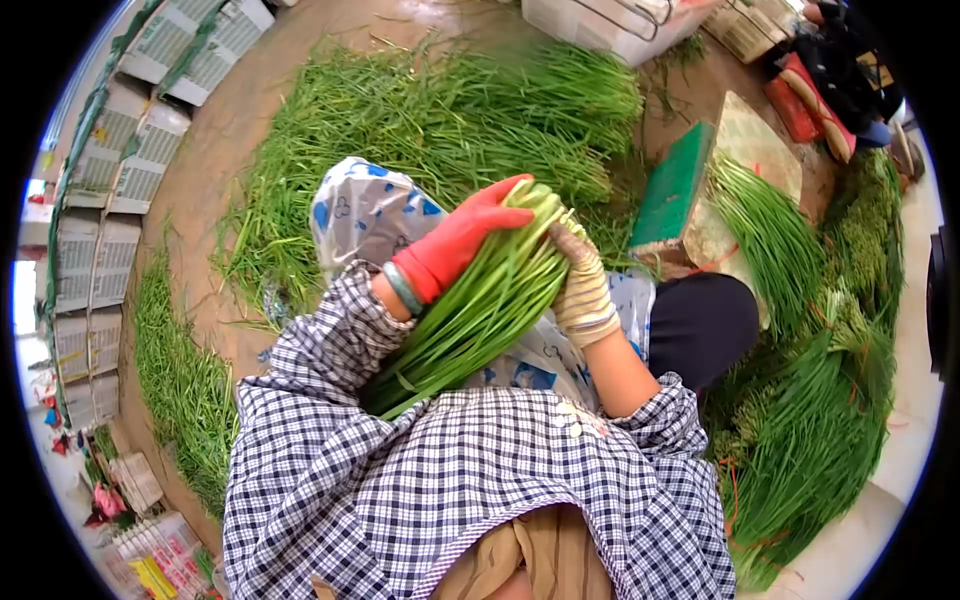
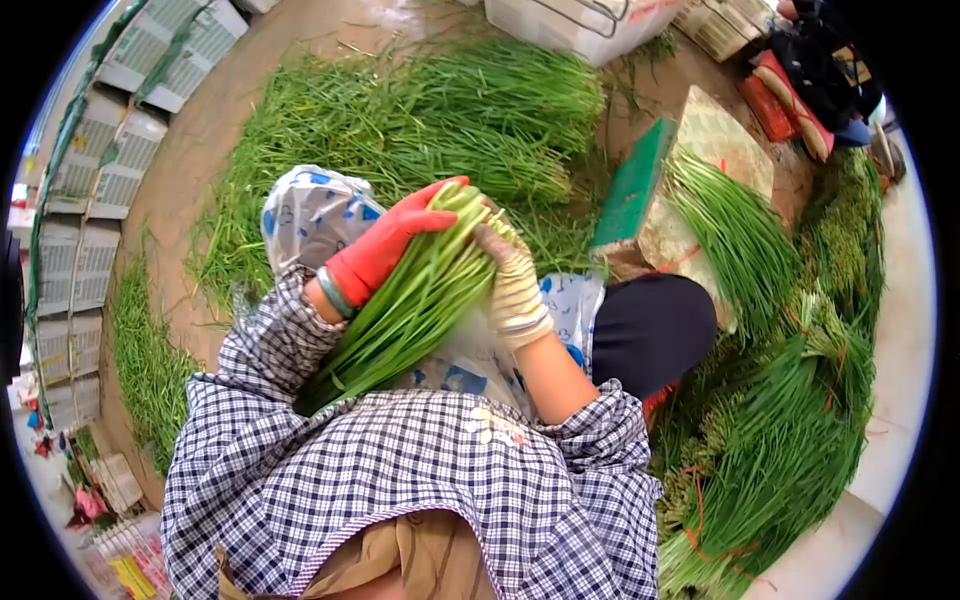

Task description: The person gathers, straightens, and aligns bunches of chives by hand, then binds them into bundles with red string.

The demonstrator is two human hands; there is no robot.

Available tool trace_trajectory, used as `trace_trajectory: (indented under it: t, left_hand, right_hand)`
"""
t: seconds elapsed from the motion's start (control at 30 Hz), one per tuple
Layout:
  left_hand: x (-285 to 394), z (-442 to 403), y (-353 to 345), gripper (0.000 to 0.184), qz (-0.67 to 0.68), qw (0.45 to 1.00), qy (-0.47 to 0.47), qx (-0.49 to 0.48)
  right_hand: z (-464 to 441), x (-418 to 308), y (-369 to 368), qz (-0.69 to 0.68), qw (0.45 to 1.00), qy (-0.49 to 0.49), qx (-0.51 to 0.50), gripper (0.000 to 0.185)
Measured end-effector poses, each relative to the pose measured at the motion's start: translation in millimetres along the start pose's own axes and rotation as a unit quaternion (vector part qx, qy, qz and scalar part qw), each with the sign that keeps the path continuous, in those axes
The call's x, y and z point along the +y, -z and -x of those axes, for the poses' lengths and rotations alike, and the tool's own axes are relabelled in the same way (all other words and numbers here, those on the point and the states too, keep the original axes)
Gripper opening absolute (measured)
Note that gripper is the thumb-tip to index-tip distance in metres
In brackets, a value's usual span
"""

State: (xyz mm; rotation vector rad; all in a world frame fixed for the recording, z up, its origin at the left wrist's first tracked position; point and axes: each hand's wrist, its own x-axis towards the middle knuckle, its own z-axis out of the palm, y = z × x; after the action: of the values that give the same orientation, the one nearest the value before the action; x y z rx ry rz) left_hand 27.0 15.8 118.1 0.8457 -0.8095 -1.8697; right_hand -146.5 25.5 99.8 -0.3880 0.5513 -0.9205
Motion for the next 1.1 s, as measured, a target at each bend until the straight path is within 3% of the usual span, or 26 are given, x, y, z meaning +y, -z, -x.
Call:
trace_trajectory:
  t: [0.1,0.17,0.2,0.23,0.3,0.37,0.43,0.47,0.5,0.57,0.6,0.67,0.7,0.77,0.83,0.9,0.93,0.97,1.03,1.1]
  left_hand:
    - [-20,4,-6,0.084,-0.015,0.999,-0.049,0.019]
    - [-8,29,9,0.09,-0.243,0.967,-0.017,-0.076]
    - [-1,42,7,0.09,-0.199,0.97,0.021,-0.136]
    - [-2,55,14,0.09,-0.198,0.971,0.024,-0.133]
    - [-7,80,23,0.081,0.068,0.956,0.261,-0.113]
    - [-12,93,7,0.072,0.166,0.952,0.254,-0.028]
    - [-47,97,26,0.066,0.185,0.955,0.228,-0.052]
    - [-57,100,29,0.065,0.274,0.94,0.198,-0.043]
    - [-65,103,31,0.065,0.361,0.917,0.165,-0.034]
    - [-54,106,26,0.067,0.309,0.939,0.15,0.004]
    - [-45,107,19,0.067,0.306,0.94,0.147,0.02]
    - [-42,108,16,0.066,0.318,0.93,0.173,0.067]
    - [-45,107,15,0.066,0.318,0.93,0.174,0.064]
    - [-39,100,3,0.066,0.382,0.914,0.134,0.022]
    - [-38,101,2,0.065,0.388,0.912,0.129,0.032]
    - [-34,106,4,0.061,0.374,0.911,0.152,0.083]
    - [-29,107,1,0.057,0.417,0.892,0.165,0.064]
    - [-31,109,2,0.057,0.419,0.891,0.16,0.066]
    - [-36,109,7,0.059,0.393,0.902,0.162,0.075]
    - [-35,106,8,0.059,0.376,0.913,0.14,0.07]
  right_hand:
    - [20,-9,22,0.006,0.999,-0.004,0.045,0.052]
    - [23,-15,21,0.001,0.999,-0.005,0.044,0.053]
    - [22,-20,16,0.016,0.999,0.005,0.034,0.055]
    - [21,-25,7,0.023,0.999,0.009,0.025,0.057]
    - [15,-29,2,0.005,1.0,-0.005,-0.019,0.063]
    - [0,-33,4,0.049,0.997,0.015,-0.062,0.065]
    - [-13,-38,7,0.134,0.979,0.06,-0.141,0.069]
    - [-13,-50,6,0.271,0.945,0.149,-0.105,0.069]
    - [-18,-68,1,0.281,0.932,0.198,-0.113,0.065]
    - [-1,-99,-15,0.422,0.843,0.333,-0.02,0.047]
    - [8,-108,-23,0.426,0.843,0.329,-0.023,0.047]
    - [24,-113,-45,0.712,0.612,0.332,-0.096,0.03]
    - [28,-112,-60,0.801,0.471,0.348,-0.125,0.023]
    - [26,-95,-59,0.835,0.405,0.338,-0.159,0.027]
    - [19,-93,-52,0.842,0.381,0.331,-0.191,0.025]
    - [11,-101,-43,0.817,0.371,0.413,-0.156,0.024]
    - [12,-121,-50,0.798,0.402,0.43,-0.129,0.02]
    - [14,-136,-60,0.755,0.503,0.416,-0.066,0.018]
    - [7,-172,-45,0.744,0.523,0.414,0.045,0.012]
    - [2,-208,-24,0.911,0.327,0.25,0.038,0.01]
